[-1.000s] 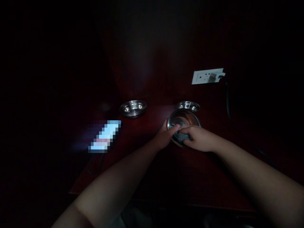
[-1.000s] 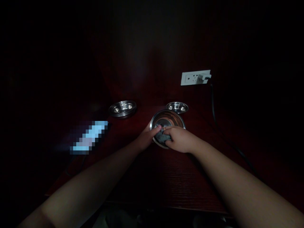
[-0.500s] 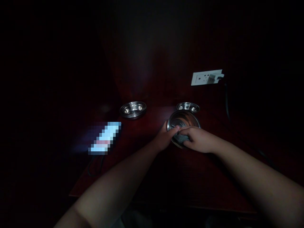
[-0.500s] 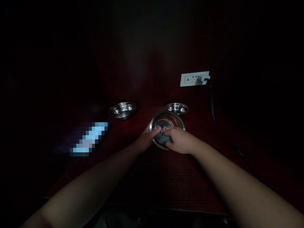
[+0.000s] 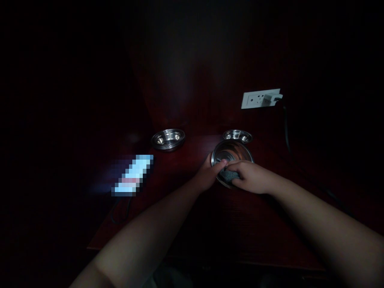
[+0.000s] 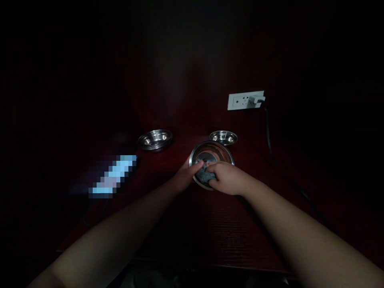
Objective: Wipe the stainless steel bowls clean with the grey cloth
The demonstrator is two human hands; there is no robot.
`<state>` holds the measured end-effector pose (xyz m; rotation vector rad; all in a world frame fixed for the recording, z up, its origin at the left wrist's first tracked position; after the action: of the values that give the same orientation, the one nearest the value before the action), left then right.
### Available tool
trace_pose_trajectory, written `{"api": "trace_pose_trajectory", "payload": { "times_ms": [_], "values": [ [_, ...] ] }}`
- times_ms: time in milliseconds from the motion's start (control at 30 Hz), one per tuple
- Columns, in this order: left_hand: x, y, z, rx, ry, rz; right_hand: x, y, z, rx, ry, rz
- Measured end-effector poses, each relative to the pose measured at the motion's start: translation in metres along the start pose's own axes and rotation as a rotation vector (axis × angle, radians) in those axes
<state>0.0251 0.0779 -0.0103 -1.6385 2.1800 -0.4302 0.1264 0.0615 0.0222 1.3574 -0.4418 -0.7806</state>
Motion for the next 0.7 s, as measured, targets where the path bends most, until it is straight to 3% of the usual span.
{"api": "trace_pose_trajectory", "payload": {
  "times_ms": [333, 700],
  "values": [
    [-0.0017, 0.0022, 0.0031, 0.004, 0.017, -0.001, -0.0010, -0.0012, 0.0011, 0.065, 0.007, 0.035],
    [0.0001, 0.0004, 0.0015, 0.029, 0.024, -0.011, -0.0006, 0.0010, -0.0012, 0.145, -0.001, -0.027]
  ]
}}
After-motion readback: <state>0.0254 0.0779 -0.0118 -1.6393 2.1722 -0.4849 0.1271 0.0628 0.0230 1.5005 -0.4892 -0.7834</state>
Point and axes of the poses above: each hand's wrist, its own x-axis away from the middle knuckle, its own y-axis out of the back of the hand, z = x × y, the point moved 7 cm from there along -x, towards the middle knuckle, and after that the axes turned 13 degrees about x, right-handed, at the moved point
